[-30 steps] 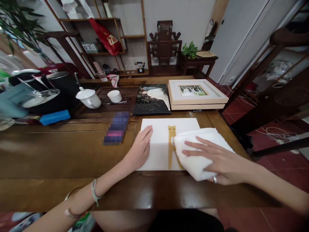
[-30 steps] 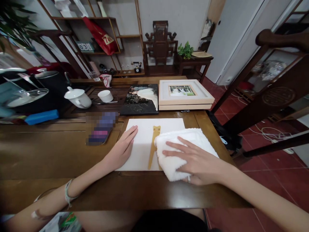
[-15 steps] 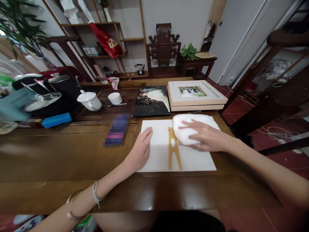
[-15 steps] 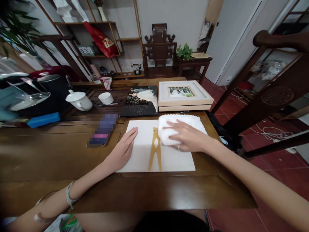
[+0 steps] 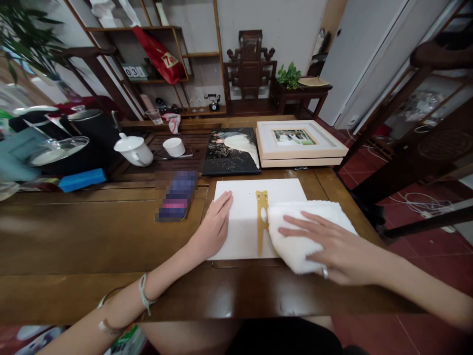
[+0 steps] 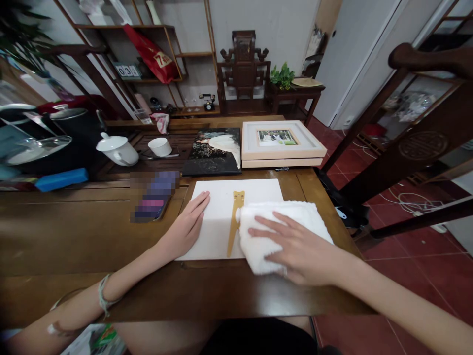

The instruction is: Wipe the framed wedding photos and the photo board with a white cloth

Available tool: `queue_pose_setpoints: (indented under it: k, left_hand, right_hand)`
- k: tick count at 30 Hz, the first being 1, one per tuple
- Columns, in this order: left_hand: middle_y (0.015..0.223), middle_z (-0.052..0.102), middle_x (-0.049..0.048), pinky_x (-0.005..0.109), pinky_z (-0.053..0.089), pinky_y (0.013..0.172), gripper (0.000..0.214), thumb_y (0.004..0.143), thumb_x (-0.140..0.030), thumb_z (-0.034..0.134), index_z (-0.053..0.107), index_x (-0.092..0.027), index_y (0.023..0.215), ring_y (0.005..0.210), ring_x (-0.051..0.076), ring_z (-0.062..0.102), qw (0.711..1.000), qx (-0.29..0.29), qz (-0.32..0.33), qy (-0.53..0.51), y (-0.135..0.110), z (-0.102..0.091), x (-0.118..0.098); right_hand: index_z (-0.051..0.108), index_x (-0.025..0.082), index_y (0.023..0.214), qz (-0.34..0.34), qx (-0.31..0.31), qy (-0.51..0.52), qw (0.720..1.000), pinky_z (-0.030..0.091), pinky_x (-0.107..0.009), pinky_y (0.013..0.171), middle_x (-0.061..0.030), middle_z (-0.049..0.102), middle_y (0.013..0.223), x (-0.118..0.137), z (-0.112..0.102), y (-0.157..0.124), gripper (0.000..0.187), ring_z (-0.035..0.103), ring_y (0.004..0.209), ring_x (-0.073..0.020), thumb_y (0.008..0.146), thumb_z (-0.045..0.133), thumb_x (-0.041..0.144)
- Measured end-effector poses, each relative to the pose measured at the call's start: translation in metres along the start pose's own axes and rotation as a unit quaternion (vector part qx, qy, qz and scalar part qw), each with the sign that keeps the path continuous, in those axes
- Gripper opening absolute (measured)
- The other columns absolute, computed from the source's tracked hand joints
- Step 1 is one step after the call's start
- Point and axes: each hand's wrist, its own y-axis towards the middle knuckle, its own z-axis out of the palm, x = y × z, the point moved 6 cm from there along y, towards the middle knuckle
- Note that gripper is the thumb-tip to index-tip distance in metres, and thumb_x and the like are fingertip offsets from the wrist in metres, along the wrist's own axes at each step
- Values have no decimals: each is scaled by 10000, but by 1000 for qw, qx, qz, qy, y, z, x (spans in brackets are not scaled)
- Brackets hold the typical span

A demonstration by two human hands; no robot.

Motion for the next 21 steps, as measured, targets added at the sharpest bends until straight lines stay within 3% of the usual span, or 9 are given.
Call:
queue_pose_setpoints:
  k: [7,11,14,18,21]
  left_hand:
    - [1532,316,160,526,220,1177,490,980,-177,252,315,-137,1465,1451,263,221,1000,13,-7,6,0,1,2]
    - [1526,329,158,531,218,1175,488,980,-181,261,322,-149,1463,1448,266,231,1000,6,-9,4,1,1,2]
    - [1525,332,155,522,221,1177,485,982,-191,265,324,-153,1462,1447,263,233,1000,1,-12,0,1,1,2]
    - [1533,309,167,512,203,1184,485,984,-199,254,325,-121,1458,1449,262,226,1000,6,-24,1,1,2,2]
    - [1537,296,171,502,196,1187,485,985,-203,254,322,-108,1456,1450,256,220,1000,6,-24,-3,1,1,1]
  right_hand:
    - [690,166,976,42,-20,-41,998,339,-551,1063,-158,451,1440,-90,-12,45,188,345,1368,-329,838,570,208]
    - [695,153,939,61,-43,-56,996,384,-548,1019,-196,451,1429,-111,-16,55,160,409,1322,-355,826,596,208]
    - [703,173,914,30,-25,-64,997,333,-576,1061,-155,466,1429,-88,-12,45,159,336,1369,-346,847,576,241]
    - [732,216,880,-4,-5,-49,999,266,-614,1098,-110,472,1433,-25,-3,14,156,274,1398,-350,816,590,220]
    - [731,237,705,-21,-26,-44,998,218,-572,1143,-62,467,1443,20,2,-6,146,252,1408,-340,799,621,225]
